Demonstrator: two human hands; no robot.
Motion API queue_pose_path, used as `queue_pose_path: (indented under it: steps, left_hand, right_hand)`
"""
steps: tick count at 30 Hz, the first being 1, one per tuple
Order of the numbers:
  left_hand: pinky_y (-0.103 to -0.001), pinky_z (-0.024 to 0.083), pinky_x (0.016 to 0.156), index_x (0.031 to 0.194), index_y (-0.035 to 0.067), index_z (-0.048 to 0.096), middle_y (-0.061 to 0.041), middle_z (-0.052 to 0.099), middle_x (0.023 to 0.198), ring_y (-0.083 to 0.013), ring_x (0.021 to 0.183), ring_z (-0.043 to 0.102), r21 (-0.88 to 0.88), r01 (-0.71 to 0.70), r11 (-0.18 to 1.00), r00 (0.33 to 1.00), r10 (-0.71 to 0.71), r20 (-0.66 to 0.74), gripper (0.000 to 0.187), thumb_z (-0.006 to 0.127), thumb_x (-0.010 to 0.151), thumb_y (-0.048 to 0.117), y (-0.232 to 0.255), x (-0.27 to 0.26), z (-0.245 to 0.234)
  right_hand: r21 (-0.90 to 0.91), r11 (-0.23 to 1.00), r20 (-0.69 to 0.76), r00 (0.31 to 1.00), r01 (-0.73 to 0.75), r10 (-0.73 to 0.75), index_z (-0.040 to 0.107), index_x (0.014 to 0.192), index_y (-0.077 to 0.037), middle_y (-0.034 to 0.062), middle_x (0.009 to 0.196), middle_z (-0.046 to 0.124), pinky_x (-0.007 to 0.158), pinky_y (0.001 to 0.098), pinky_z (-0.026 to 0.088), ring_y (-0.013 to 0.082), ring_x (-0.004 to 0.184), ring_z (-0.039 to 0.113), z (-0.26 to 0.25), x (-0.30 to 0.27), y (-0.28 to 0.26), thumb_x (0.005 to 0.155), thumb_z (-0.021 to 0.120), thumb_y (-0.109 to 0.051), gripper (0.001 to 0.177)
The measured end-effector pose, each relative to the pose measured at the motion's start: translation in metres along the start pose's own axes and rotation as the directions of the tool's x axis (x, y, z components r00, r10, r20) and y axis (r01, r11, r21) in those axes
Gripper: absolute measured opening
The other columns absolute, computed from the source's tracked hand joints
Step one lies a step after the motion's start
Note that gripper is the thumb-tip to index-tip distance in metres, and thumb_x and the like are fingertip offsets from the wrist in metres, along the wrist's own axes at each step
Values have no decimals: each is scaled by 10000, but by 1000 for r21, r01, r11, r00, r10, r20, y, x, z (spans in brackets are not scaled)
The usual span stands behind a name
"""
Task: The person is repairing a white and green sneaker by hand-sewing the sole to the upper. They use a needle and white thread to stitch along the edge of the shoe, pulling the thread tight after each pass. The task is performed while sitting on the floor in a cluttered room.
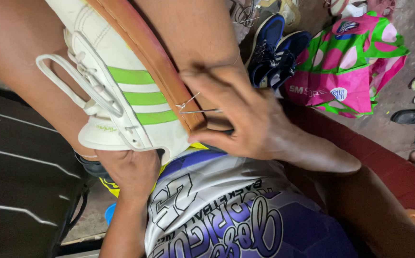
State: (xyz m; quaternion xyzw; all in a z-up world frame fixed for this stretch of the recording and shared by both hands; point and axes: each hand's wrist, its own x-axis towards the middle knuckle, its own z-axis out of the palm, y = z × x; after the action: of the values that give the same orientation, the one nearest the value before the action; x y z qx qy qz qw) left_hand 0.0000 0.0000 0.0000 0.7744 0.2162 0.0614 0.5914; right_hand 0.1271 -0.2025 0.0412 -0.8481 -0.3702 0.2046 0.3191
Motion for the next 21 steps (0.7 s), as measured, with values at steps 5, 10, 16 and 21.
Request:
queue_pose_path:
  steps: [5,10,16,21]
  left_hand:
    - [-298,534,931,1157,-73,686,-91,721,1117,-155,1021,676,-105,94,990,993,-101,-63,162,640,1018,-2,-2,-4,1]
    - [-264,501,842,1152,-53,593,-42,670,1073,-132,964,635,-291,203,935,977,-175,118,275,605,882,2,-4,-8,-10]
    - [-466,525,937,1204,8,680,-184,712,1139,-398,1069,681,258,-131,957,957,54,287,278,648,960,138,-12,-3,-19]
    - [-537,500,930,1236,23,663,-211,688,1148,-465,1061,641,345,-243,906,937,127,327,350,697,935,198,-21,-4,-17]
  right_hand:
    - [22,1000,-43,999,11,-10,610,1093,-57,35,933,666,633,318,535,145,720,680,-8,4,-5,949,849,-301,371]
    - [306,939,61,988,-156,144,623,902,-33,81,908,657,595,300,464,126,648,576,-23,6,0,969,740,-133,168]
    - [846,533,-78,993,19,89,515,993,-67,69,1066,668,794,277,530,79,770,574,-12,18,-9,1087,595,-153,151]
    - [693,721,-72,993,-20,97,556,987,-9,77,899,596,628,253,450,115,708,529,7,32,-22,1035,611,-115,129]
